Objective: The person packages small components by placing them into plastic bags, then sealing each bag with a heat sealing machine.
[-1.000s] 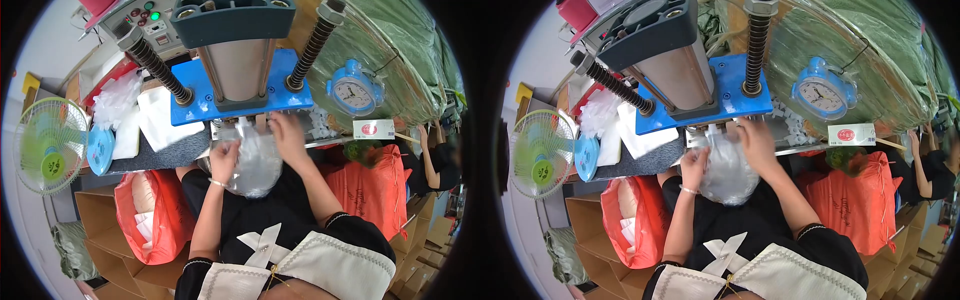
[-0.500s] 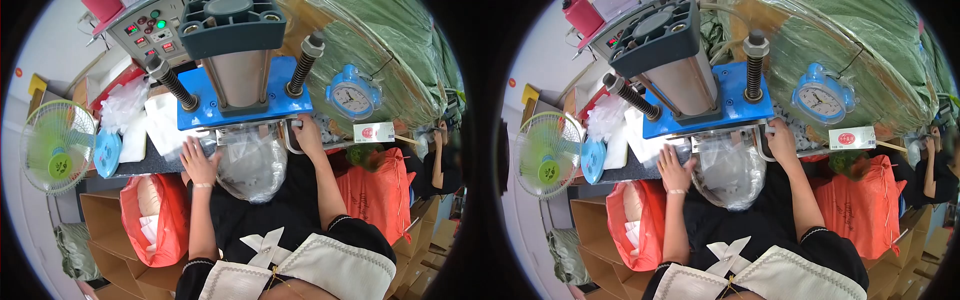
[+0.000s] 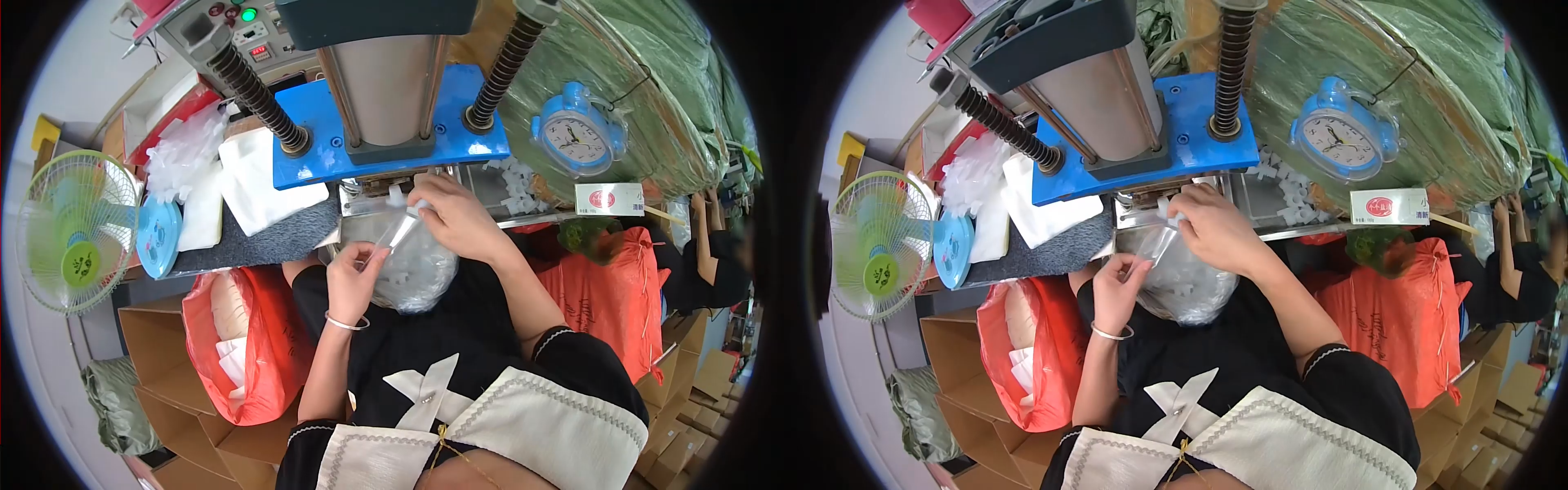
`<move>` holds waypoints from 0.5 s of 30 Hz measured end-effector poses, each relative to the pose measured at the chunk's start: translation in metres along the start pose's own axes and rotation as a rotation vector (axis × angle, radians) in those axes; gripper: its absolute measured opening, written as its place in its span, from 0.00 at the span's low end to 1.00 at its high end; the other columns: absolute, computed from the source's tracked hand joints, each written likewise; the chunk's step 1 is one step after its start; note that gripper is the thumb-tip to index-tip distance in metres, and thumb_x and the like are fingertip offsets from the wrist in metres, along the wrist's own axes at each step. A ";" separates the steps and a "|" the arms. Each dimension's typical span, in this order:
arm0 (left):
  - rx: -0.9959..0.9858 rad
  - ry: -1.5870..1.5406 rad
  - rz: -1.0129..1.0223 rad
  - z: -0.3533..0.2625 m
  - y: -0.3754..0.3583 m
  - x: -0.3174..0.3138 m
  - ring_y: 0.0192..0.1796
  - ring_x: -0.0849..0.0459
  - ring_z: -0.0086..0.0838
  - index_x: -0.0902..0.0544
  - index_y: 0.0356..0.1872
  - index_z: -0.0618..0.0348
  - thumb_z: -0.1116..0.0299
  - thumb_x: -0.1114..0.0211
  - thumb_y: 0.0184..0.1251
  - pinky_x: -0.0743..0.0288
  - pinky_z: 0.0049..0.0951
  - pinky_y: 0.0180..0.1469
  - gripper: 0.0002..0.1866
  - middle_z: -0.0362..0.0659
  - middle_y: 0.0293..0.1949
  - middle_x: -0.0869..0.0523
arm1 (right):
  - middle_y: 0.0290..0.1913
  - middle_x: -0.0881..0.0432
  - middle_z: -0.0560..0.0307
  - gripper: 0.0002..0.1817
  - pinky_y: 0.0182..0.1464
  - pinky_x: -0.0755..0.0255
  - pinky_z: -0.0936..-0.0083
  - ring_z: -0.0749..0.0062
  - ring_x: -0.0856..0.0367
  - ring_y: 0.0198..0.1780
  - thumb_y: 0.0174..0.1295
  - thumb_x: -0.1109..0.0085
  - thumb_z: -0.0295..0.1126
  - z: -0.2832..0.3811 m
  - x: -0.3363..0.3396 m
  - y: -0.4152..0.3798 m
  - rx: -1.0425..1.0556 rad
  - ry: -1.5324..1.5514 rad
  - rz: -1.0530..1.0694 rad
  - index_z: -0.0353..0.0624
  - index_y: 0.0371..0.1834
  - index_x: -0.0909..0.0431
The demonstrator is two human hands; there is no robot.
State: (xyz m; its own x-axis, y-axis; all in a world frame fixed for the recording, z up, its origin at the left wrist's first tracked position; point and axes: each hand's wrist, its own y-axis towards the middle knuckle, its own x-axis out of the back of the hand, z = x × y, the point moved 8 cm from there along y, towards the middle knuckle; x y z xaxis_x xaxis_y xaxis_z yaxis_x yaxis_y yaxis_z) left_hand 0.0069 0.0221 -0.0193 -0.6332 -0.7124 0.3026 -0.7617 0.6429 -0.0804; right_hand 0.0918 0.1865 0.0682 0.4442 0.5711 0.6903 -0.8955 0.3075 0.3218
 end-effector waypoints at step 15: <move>0.165 -0.339 0.084 0.036 0.046 -0.030 0.19 0.30 0.13 0.17 0.34 0.65 0.66 0.39 0.69 0.40 0.17 0.21 0.11 0.36 0.19 0.21 | 0.35 0.19 0.48 0.10 0.43 0.26 0.68 0.59 0.19 0.39 0.62 0.42 0.30 -0.072 0.013 -0.017 -0.354 -0.147 -0.362 0.34 0.40 0.22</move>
State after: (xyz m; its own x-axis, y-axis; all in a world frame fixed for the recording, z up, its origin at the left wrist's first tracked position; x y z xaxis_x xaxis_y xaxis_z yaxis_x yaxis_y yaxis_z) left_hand -0.0136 0.0630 -0.0660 -0.6829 -0.7294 -0.0409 -0.6995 0.6690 -0.2513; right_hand 0.1154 0.2434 0.0252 0.6922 0.2758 0.6669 -0.6096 0.7181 0.3358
